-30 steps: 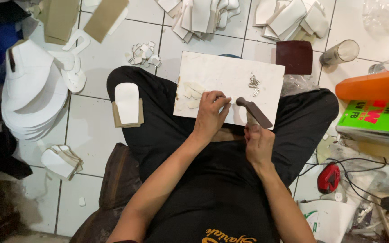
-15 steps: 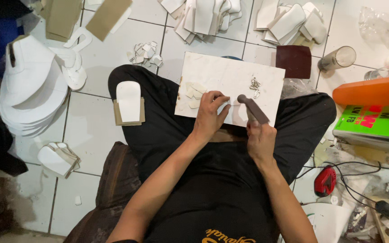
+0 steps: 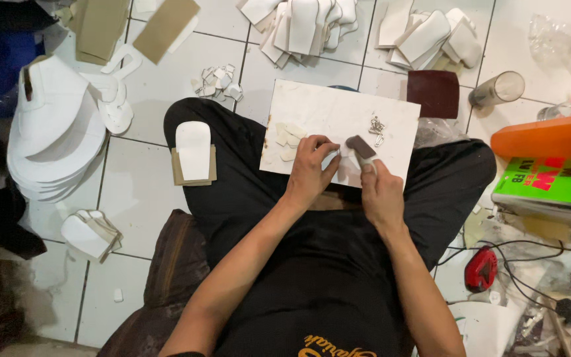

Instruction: The person sits on the floor and assembles small white shoe parts by hand. They pick up individual pieces, align them, and press them together, occasionally using a small hammer-like tool to tap the parts into place on a white board.

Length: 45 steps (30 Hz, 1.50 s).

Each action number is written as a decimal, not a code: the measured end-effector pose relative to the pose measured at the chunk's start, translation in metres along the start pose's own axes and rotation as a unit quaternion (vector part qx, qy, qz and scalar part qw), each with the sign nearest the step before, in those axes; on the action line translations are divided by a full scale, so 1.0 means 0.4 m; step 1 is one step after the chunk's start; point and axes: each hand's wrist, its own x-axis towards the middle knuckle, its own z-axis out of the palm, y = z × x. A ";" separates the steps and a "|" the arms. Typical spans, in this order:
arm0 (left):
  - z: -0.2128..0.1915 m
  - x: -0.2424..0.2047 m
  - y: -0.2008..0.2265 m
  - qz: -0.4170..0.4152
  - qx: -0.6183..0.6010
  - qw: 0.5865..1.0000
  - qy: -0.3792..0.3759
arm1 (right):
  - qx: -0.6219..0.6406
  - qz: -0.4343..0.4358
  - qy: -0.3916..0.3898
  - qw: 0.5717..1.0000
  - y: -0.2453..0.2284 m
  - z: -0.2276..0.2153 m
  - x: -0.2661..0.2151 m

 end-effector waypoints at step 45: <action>0.007 -0.002 0.005 0.003 0.014 1.000 0.003 | 0.024 0.018 0.004 1.000 -0.008 -0.013 -0.003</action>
